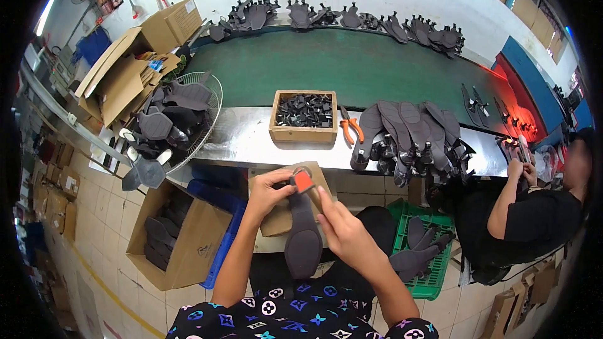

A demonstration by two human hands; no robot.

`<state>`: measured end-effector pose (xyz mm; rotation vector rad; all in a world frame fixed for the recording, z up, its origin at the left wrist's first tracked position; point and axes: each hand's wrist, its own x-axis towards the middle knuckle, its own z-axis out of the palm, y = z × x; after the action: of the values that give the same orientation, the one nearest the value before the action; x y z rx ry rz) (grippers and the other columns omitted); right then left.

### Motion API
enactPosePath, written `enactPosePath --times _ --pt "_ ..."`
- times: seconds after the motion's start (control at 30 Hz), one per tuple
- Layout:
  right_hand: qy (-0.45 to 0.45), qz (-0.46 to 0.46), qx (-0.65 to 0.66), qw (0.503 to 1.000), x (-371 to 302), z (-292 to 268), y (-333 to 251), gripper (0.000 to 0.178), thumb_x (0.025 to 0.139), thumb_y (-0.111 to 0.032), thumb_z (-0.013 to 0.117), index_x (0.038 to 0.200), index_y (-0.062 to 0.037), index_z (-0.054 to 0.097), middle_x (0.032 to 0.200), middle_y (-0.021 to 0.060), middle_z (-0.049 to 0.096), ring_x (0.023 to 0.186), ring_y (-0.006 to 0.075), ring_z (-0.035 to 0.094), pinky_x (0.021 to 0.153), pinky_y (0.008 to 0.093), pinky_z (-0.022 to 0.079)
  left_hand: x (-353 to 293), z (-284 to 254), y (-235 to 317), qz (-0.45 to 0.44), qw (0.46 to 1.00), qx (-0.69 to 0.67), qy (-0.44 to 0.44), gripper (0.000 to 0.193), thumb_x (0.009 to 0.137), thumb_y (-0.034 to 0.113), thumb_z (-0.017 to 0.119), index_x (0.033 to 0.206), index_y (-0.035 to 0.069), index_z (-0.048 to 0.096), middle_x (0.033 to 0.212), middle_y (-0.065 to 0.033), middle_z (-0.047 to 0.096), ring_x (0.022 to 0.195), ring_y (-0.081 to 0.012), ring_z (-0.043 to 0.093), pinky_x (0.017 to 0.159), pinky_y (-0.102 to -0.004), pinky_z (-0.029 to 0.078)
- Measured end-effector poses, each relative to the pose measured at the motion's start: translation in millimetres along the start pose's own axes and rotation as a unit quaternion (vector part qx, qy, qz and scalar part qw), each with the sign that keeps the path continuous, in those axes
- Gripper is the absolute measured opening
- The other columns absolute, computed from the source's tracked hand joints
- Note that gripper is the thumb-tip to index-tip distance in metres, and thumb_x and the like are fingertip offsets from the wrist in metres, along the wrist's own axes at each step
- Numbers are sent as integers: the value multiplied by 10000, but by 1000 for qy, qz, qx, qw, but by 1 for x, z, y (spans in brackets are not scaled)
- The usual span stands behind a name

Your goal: Securing the shoe upper to the sole component using pliers, a hammer, and nails.

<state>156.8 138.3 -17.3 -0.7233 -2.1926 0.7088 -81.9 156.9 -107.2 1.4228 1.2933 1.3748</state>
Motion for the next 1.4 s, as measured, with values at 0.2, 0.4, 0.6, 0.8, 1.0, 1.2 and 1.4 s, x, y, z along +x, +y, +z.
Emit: enactPosePath --times 0.2,0.4,0.6,0.8,1.0,1.2,1.4 --pt "7 -17 -27 999 6 -29 -27 537 927 0 617 1427 85 440 865 190 584 710 336 578 668 354 515 -9 -3 1 -12 997 78 -9 696 783 170 821 1356 -63 501 1141 -144 726 1103 -257 672 976 -348 502" --pt "-25 -11 -71 997 -9 19 22 570 904 19 631 1442 40 443 938 193 603 736 340 642 621 386 534 -4 7 7 11 945 324 -50 1239 768 427 809 1517 -132 -5 1354 -141 621 1426 -308 402 1235 -513 103" --pt "57 -151 -95 982 18 -38 -26 636 925 -10 627 1503 10 362 923 134 619 720 266 631 669 361 561 -11 -3 16 -2 953 301 -43 1110 791 417 774 1573 -8 111 1460 -51 549 1465 -284 347 1235 -521 99" --pt "43 -40 -52 997 1 -8 7 411 889 50 637 1283 61 522 830 181 577 680 342 600 614 396 511 -14 0 8 62 923 376 -53 452 843 303 717 1248 111 659 1314 -94 650 1403 -345 428 1193 -572 171" --pt "28 -46 -120 991 19 -15 -2 571 887 28 640 1435 0 481 876 143 596 717 309 625 588 369 513 -61 6 59 38 981 73 -177 222 909 164 657 1060 7 699 1089 -133 684 1065 -320 644 895 -383 497" --pt "-253 -107 -333 902 23 32 27 467 894 -123 660 1347 -39 585 1021 129 670 913 267 657 810 327 498 -104 10 136 -67 958 -132 -244 271 994 192 590 1059 -51 691 828 -83 518 799 -184 542 740 -316 433" --pt "-266 -93 209 936 21 -17 -6 372 896 -188 709 1173 55 661 1102 166 686 979 309 658 848 380 509 -121 7 140 -130 920 -245 -275 286 1012 211 582 1076 -38 706 913 -94 588 901 -172 575 805 -309 439"
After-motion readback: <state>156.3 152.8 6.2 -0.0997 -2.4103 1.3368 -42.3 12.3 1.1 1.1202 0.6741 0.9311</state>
